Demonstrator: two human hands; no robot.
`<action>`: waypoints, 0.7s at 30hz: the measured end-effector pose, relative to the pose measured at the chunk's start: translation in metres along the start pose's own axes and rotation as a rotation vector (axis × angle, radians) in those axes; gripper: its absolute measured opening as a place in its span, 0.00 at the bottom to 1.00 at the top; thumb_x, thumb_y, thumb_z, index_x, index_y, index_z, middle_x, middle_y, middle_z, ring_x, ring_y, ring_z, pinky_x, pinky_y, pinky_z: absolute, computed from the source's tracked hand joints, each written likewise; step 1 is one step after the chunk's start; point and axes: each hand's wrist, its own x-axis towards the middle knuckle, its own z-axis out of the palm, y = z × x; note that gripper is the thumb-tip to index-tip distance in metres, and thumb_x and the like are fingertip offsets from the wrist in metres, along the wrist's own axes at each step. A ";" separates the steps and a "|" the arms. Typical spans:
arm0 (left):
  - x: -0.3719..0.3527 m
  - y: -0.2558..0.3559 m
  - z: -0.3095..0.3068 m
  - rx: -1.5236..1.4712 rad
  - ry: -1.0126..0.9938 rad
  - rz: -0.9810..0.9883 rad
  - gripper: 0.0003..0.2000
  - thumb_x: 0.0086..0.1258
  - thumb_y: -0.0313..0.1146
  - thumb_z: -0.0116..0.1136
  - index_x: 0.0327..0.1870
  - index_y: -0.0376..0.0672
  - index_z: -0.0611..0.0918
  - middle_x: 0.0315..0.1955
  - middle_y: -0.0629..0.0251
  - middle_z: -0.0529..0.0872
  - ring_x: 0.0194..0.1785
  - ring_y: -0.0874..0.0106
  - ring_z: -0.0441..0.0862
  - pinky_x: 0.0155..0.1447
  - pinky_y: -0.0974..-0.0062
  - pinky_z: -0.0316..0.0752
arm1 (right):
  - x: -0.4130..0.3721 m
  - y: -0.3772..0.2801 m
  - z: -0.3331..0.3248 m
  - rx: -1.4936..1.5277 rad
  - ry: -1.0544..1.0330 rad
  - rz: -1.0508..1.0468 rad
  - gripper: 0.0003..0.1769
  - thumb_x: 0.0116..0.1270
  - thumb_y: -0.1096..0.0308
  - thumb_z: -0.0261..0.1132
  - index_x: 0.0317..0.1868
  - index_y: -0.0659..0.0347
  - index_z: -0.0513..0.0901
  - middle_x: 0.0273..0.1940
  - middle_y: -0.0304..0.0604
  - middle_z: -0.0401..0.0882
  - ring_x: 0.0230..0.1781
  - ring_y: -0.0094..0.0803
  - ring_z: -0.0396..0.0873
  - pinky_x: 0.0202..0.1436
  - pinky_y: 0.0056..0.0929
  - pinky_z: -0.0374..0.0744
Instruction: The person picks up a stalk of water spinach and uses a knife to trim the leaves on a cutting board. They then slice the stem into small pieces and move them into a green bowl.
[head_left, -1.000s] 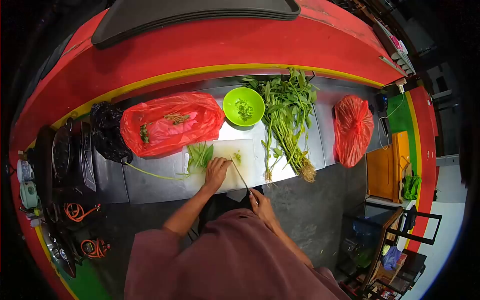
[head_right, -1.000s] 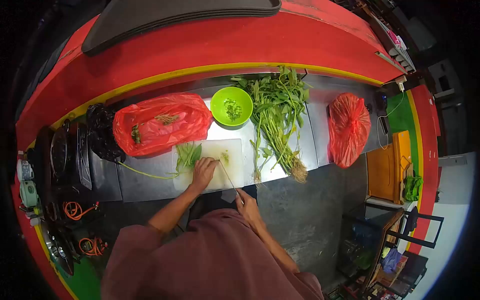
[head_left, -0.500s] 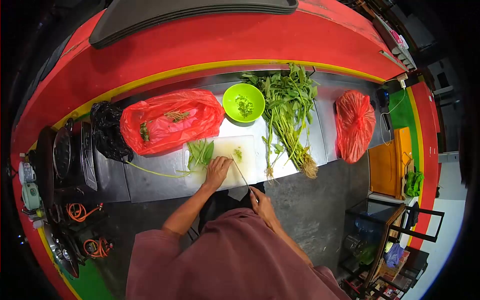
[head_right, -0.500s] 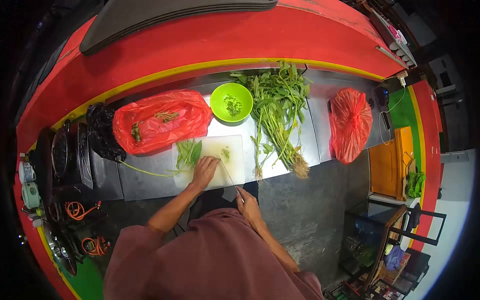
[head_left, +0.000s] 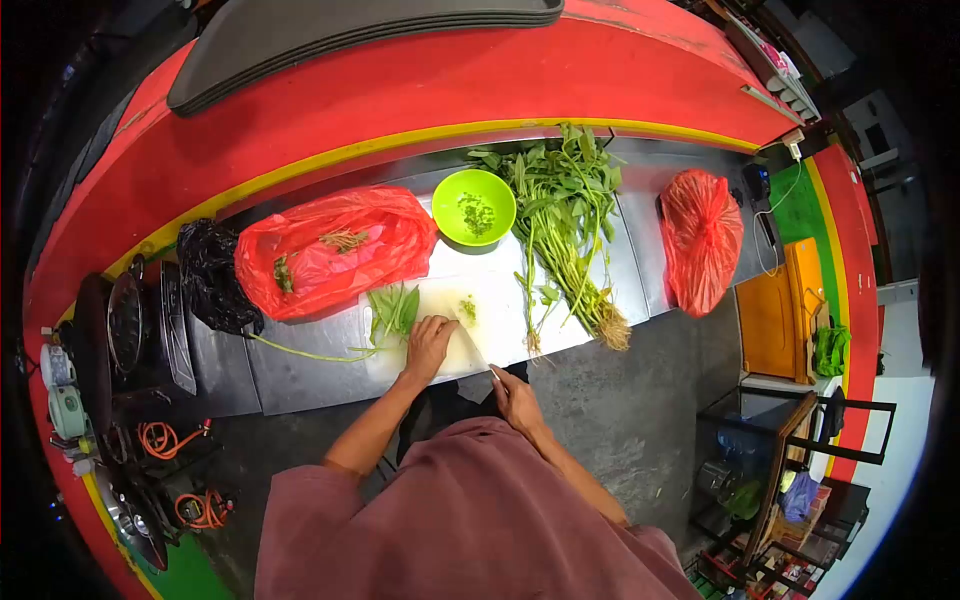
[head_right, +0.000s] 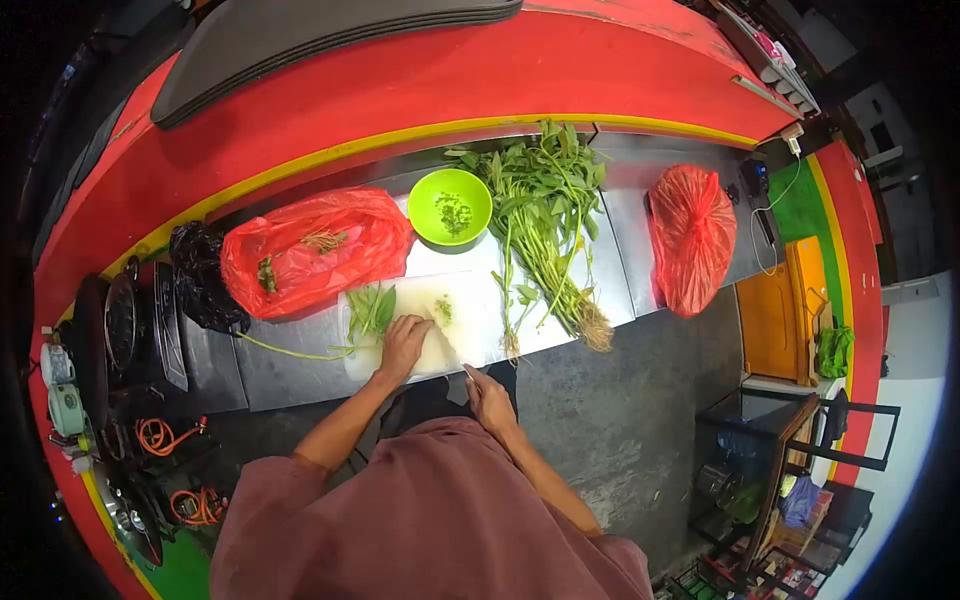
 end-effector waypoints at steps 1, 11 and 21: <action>0.000 0.000 0.000 -0.020 0.014 -0.009 0.12 0.64 0.24 0.62 0.49 0.43 0.87 0.40 0.65 0.84 0.46 0.62 0.82 0.50 0.61 0.72 | 0.004 -0.002 0.001 0.052 0.013 -0.028 0.20 0.81 0.63 0.58 0.68 0.58 0.80 0.45 0.63 0.86 0.44 0.58 0.85 0.48 0.47 0.80; 0.002 0.002 -0.004 -0.091 0.058 -0.042 0.08 0.68 0.27 0.65 0.46 0.43 0.87 0.38 0.64 0.85 0.44 0.61 0.82 0.49 0.61 0.71 | 0.013 -0.034 -0.020 0.140 -0.121 0.146 0.21 0.81 0.61 0.57 0.67 0.60 0.81 0.33 0.66 0.84 0.35 0.55 0.87 0.44 0.45 0.80; 0.004 0.003 -0.007 -0.134 0.033 -0.087 0.06 0.70 0.28 0.65 0.45 0.43 0.88 0.38 0.64 0.85 0.44 0.61 0.82 0.48 0.62 0.70 | 0.020 -0.019 -0.002 0.077 -0.054 0.059 0.22 0.80 0.60 0.61 0.68 0.58 0.80 0.47 0.68 0.86 0.48 0.50 0.89 0.52 0.41 0.82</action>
